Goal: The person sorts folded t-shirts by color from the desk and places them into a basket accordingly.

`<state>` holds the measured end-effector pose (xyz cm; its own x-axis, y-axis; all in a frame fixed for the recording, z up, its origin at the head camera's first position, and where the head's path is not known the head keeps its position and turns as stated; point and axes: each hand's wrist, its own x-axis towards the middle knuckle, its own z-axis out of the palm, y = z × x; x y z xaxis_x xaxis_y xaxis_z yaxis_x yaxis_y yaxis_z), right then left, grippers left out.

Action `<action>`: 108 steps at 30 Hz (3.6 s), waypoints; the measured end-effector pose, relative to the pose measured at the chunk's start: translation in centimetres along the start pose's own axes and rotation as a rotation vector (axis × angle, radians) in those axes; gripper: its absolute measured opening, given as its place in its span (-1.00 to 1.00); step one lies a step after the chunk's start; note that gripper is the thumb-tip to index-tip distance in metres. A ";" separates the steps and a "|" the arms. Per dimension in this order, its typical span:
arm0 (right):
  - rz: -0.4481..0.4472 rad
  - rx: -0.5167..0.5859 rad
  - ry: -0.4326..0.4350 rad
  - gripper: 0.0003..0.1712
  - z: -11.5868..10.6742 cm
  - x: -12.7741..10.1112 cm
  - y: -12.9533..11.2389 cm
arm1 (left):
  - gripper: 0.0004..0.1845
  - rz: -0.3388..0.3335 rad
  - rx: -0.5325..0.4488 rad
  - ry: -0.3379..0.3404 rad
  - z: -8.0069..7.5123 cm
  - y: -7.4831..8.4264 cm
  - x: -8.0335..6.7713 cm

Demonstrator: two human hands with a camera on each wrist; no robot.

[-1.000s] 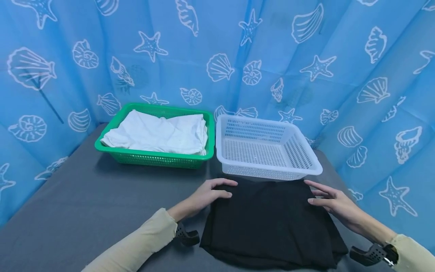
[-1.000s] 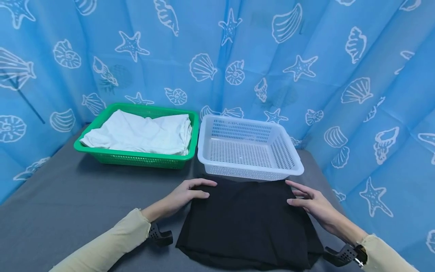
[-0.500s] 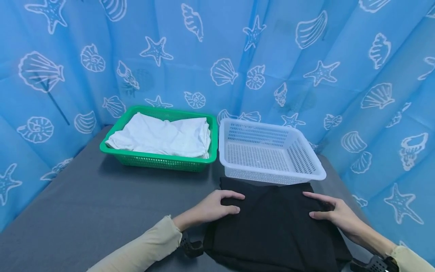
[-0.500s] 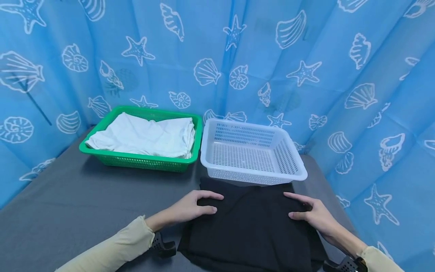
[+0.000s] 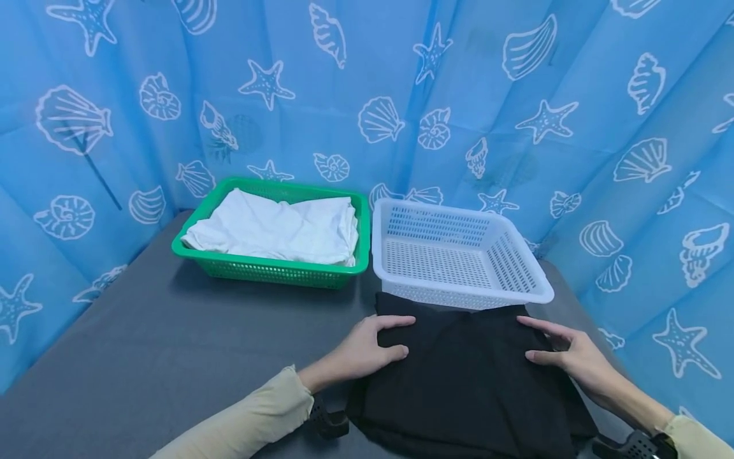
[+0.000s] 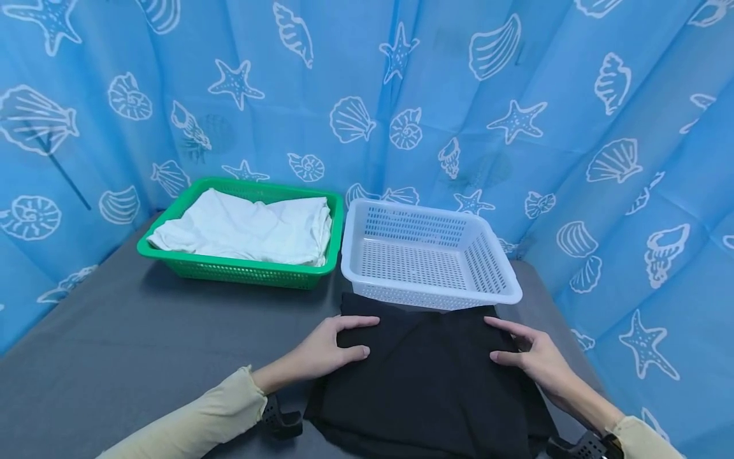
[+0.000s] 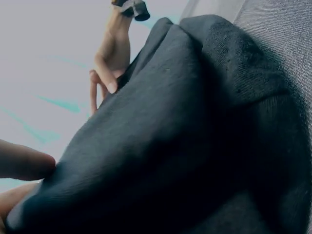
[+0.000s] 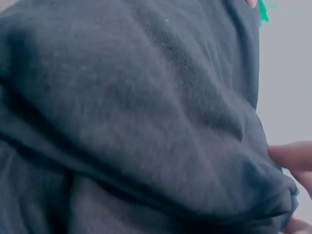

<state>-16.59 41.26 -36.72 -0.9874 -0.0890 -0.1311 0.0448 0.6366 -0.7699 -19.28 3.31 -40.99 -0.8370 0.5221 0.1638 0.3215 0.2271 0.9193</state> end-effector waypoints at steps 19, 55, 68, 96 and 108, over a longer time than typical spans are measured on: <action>0.031 0.086 -0.305 -0.28 0.2 1.3 1.8 | -0.52 -0.134 -0.180 0.009 0.8 -1.1 0.0; -0.006 0.083 -0.288 -0.15 1.0 1.2 1.2 | -0.31 -0.170 -0.162 0.030 0.8 -1.6 -0.3; -0.134 -0.072 -0.111 -0.22 0.1 -1.1 -1.8 | -0.26 -0.083 0.065 0.052 -0.2 1.4 -0.5; -0.253 -0.046 -0.098 -0.27 -1.9 -2.0 -4.6 | -0.21 0.007 0.112 -0.047 -4.5 5.2 -0.5; -0.296 -0.134 0.006 -0.25 -3.8 -0.9 -6.6 | -0.20 0.087 0.081 -0.023 -6.9 6.7 0.4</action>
<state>-16.58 39.99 -29.15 -0.9554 -0.2810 0.0902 -0.2644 0.6788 -0.6851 -20.50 -0.61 -32.26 -0.7942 0.5615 0.2322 0.4280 0.2457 0.8697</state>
